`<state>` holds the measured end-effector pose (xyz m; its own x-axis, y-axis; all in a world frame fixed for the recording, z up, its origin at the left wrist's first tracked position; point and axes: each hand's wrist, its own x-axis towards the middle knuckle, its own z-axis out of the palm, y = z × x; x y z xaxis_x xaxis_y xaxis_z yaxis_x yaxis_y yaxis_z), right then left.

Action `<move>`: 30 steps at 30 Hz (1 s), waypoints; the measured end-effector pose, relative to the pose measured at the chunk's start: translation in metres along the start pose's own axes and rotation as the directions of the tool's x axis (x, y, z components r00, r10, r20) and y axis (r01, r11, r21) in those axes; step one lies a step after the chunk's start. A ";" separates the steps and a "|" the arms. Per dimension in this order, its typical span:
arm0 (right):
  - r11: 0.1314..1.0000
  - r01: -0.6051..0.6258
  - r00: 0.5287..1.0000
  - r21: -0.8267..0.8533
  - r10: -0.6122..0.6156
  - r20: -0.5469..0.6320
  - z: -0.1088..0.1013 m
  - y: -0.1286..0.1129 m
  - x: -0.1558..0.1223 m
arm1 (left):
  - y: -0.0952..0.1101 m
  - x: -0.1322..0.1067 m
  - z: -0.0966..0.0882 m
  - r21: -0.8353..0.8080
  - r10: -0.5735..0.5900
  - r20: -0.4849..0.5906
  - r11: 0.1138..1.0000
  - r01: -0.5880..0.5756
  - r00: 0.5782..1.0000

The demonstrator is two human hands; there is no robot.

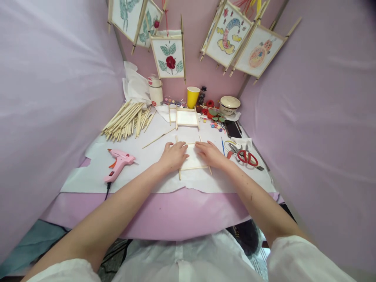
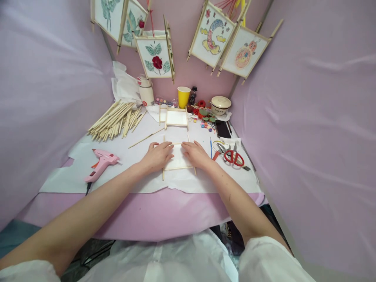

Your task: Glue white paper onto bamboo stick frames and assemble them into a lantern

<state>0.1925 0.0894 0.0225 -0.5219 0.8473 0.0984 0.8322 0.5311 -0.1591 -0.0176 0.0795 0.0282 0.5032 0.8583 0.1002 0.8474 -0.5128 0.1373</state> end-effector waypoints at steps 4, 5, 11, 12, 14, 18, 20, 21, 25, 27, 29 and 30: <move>0.999 -0.018 0.998 0.035 0.016 0.065 -0.001 0.000 0.001 | 0.002 0.003 0.000 -0.010 -0.026 0.058 1.000 0.027 0.998; 0.999 -0.040 0.996 0.036 0.037 0.075 0.000 -0.001 0.003 | 0.003 0.005 0.001 -0.006 -0.043 0.075 0.999 0.044 0.996; 0.986 -0.168 0.977 0.012 0.165 0.138 0.004 -0.004 0.010 | 0.003 0.015 0.004 0.034 -0.118 0.173 0.993 0.114 0.978; 0.985 -0.174 0.975 0.009 0.171 0.144 0.003 -0.004 0.010 | 0.003 0.015 0.004 0.038 -0.124 0.176 0.992 0.119 0.977; 0.983 -0.185 0.971 0.003 0.182 0.157 0.000 -0.004 0.008 | 0.003 0.015 0.002 0.046 -0.138 0.178 0.990 0.132 0.974; 0.975 -0.222 0.959 -0.004 0.219 0.178 -0.002 -0.003 0.002 | 0.003 0.012 0.001 0.072 -0.182 0.209 0.983 0.171 0.961; 0.975 -0.223 0.958 0.000 0.220 0.184 -0.003 -0.002 0.000 | 0.002 0.011 -0.001 0.082 -0.187 0.214 0.981 0.173 0.959; 0.975 -0.221 0.959 0.001 0.217 0.182 -0.004 -0.001 -0.001 | 0.002 0.010 -0.002 0.085 -0.183 0.212 0.982 0.168 0.960; 0.969 -0.238 0.958 -0.063 0.244 0.148 -0.006 0.006 -0.002 | -0.001 0.009 -0.006 0.113 -0.176 0.221 0.982 0.154 0.959; 0.964 -0.247 0.955 -0.096 0.259 0.141 -0.006 0.008 -0.002 | 0.000 0.009 -0.008 0.133 -0.183 0.241 0.979 0.154 0.953; 0.965 -0.241 0.956 -0.103 0.254 0.144 -0.006 0.010 -0.002 | 0.002 0.011 -0.010 0.144 -0.183 0.256 0.978 0.150 0.949; 0.966 -0.235 0.958 -0.106 0.249 0.143 -0.007 0.010 -0.001 | 0.003 0.012 -0.011 0.148 -0.179 0.257 0.978 0.144 0.950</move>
<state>0.2031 0.0937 0.0278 -0.3199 0.9435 -0.0861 0.9465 0.3143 -0.0729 -0.0111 0.0883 0.0402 0.3697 0.9110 -0.1827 0.9268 -0.3755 0.0027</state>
